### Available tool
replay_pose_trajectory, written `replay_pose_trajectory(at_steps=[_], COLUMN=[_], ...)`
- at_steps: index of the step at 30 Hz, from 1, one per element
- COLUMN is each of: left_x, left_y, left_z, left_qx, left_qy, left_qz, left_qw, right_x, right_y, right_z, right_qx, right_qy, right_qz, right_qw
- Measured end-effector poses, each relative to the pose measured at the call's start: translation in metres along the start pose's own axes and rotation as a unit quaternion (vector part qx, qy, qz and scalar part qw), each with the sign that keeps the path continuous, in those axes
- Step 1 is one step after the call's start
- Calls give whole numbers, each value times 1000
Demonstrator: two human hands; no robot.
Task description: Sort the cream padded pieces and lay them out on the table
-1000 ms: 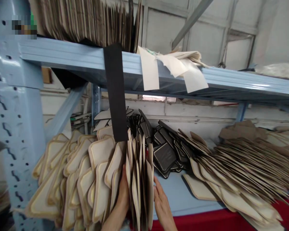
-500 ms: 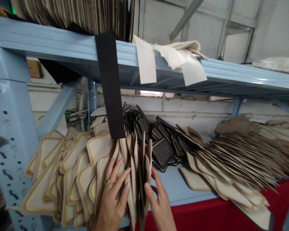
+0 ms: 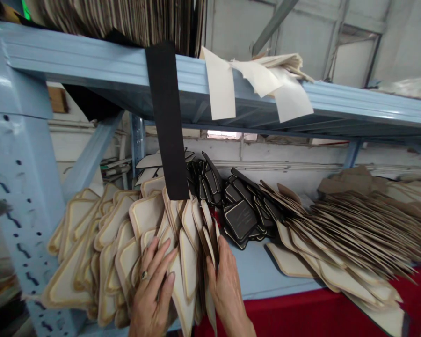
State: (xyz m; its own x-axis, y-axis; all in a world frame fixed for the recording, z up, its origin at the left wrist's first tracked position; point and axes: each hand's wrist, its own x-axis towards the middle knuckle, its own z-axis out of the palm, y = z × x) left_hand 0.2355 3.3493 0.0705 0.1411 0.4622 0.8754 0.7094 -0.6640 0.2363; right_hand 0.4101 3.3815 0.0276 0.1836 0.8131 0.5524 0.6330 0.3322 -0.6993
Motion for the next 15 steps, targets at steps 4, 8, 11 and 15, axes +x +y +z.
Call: replay_pose_trajectory(at_steps=[4,8,11,15], left_x=[-10,-23,-30,-30], left_y=[7,15,19,24], left_z=[2,6,8,6], left_qx=[-58,-71,-86,-113], left_qy=[27,-6,-15,-15], left_qz=[4,30,19,41], left_qw=[998,997,996,993], right_x=[-6,-14,-19,-24], right_y=[-2,-5,-6,-13], right_z=[0,1,-1,-12], right_qx=[72,21,22,82], right_qy=[47,22,8,13], right_qz=[53,41,46,55], right_qw=[995,999,999,995])
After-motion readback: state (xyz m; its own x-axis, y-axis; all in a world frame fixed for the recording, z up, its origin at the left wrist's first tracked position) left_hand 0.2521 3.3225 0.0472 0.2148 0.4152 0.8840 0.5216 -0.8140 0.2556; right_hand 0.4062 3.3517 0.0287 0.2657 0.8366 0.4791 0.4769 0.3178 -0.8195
